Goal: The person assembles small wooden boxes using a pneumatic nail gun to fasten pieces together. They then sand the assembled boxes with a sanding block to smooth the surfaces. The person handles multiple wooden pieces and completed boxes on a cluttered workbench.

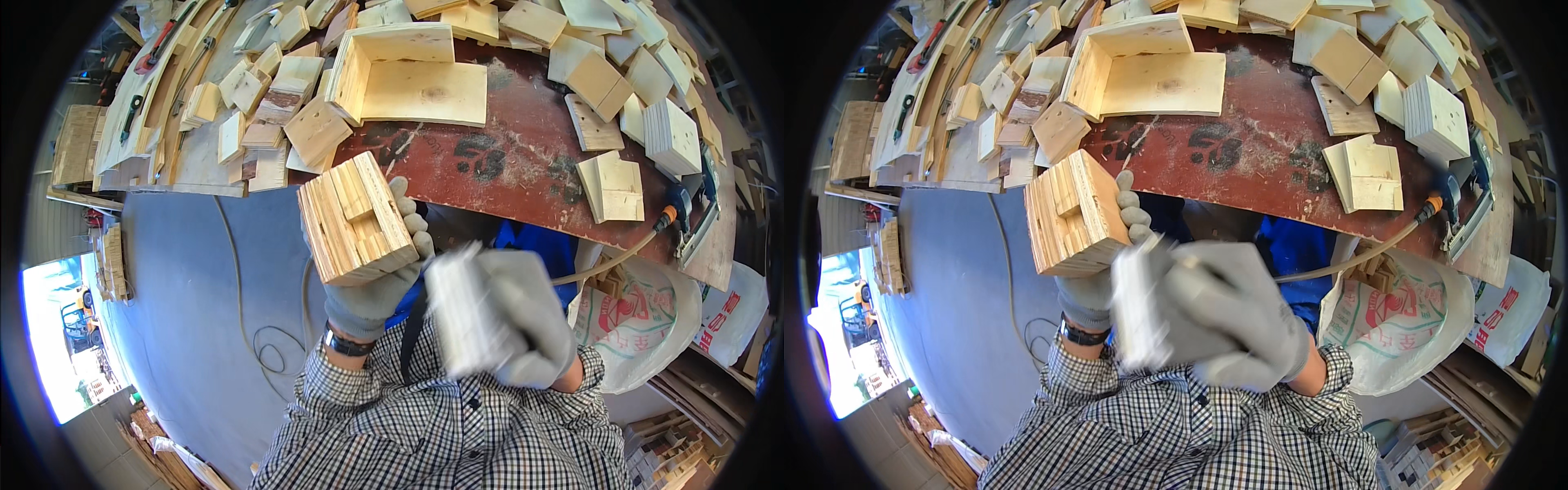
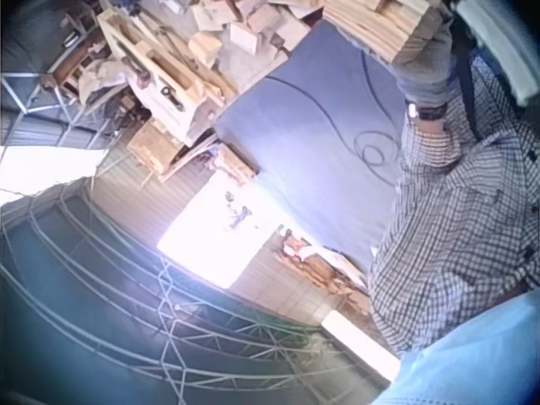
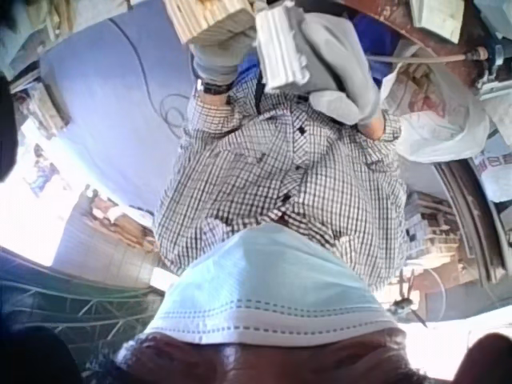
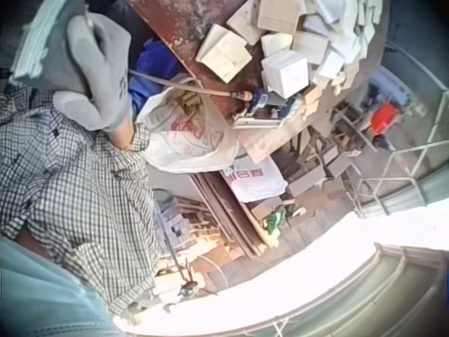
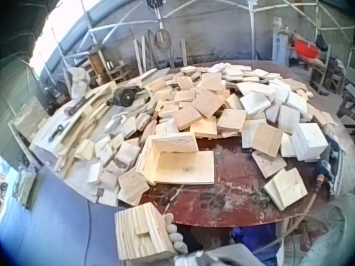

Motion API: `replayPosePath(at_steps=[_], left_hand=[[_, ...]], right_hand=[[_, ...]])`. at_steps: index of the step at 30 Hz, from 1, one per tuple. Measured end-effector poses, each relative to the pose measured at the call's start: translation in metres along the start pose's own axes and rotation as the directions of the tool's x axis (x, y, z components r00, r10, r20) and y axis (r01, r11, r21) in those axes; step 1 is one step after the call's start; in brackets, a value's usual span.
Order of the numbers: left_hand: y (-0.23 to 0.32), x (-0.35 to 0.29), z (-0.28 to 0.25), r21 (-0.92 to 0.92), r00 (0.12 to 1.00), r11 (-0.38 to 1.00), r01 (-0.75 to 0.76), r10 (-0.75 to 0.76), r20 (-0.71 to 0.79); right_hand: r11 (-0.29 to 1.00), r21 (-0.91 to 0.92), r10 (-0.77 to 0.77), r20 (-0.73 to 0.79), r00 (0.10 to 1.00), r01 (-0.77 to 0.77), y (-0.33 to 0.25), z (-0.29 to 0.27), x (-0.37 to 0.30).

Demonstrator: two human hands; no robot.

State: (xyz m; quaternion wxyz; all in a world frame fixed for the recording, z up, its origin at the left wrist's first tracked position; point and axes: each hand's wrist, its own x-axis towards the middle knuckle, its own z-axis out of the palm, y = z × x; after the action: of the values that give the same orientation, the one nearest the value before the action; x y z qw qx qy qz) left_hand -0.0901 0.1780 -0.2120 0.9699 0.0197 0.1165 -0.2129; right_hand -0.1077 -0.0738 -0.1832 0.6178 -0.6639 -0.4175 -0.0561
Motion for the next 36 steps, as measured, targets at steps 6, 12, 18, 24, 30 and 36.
replayPosePath(at_steps=[6, 12, 18, 24, 30, 36], left_hand=[[-0.007, -0.016, -0.031, 0.251, 0.981, 0.949, -0.189, 0.195, 0.001], [-0.024, -0.018, -0.006, 0.336, 0.984, 0.926, -0.173, 0.178, 0.018], [-0.017, -0.007, -0.006, 0.237, 0.986, 0.96, -0.149, 0.164, -0.043], [-0.03, -0.003, 0.003, 0.01, 0.997, 1.0, -0.027, 0.026, 0.073], [-0.031, -0.012, 0.023, 0.182, 0.977, 0.983, -0.035, 0.072, -0.202], [-0.017, -0.006, 0.02, 0.624, 0.928, 0.778, -0.074, 0.283, -0.243]], right_hand=[[0.891, -0.407, 0.168, -0.119, 0.979, -0.202, 0.002, -0.029, 0.056], [0.722, -0.692, 0.109, 0.118, 0.987, 0.003, -0.004, -0.028, 0.08], [0.944, -0.328, 0.122, 0.279, 0.953, -0.025, -0.037, -0.028, 0.023], [0.769, -0.632, 0.154, 0.03, 0.988, -0.1, -0.005, -0.041, 0.079], [0.875, -0.482, 0.103, 0.249, 0.963, 0.031, 0.005, -0.037, 0.056], [0.934, 0.062, 0.358, -0.214, 0.909, -0.353, -0.021, -0.039, -0.011]])
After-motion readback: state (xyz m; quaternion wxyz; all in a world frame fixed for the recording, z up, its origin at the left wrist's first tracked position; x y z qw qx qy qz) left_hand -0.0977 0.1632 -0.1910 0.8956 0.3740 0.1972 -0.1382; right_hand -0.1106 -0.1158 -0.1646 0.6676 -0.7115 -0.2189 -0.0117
